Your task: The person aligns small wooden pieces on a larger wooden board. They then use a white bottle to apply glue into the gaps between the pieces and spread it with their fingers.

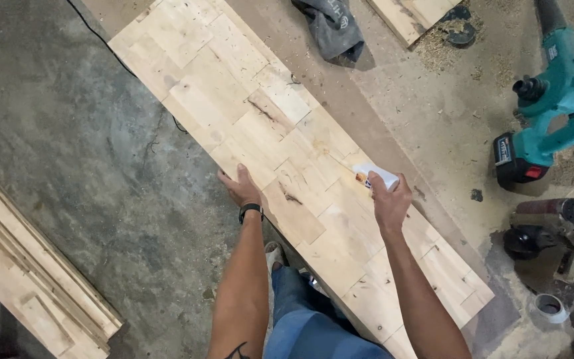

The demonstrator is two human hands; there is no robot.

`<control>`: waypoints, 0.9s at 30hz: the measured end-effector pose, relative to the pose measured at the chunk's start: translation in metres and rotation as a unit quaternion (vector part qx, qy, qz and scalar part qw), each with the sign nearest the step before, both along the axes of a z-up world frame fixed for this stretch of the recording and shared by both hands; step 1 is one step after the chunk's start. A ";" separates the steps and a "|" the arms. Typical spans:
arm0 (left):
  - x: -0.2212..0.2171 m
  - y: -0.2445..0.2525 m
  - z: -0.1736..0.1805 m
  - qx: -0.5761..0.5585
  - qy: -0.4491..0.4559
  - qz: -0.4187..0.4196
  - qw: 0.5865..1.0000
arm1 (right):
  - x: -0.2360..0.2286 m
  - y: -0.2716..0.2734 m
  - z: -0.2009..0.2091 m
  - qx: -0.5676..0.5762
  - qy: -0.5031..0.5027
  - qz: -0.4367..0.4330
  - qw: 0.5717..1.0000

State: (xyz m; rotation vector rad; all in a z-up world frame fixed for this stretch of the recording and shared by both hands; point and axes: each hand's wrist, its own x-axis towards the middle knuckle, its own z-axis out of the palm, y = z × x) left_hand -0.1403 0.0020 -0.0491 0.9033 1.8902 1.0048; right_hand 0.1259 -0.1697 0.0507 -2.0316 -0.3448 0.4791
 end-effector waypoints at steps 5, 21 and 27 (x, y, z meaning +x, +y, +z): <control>-0.003 -0.002 -0.005 0.007 -0.013 0.004 1.000 | 0.002 0.001 -0.003 -0.035 0.009 0.002 0.999; 0.004 -0.004 0.009 0.001 0.007 0.008 1.000 | 0.005 0.006 0.001 -0.046 -0.030 0.015 0.998; -0.001 0.001 -0.011 -0.001 0.016 0.004 1.000 | 0.007 0.008 0.002 -0.053 -0.041 0.013 0.998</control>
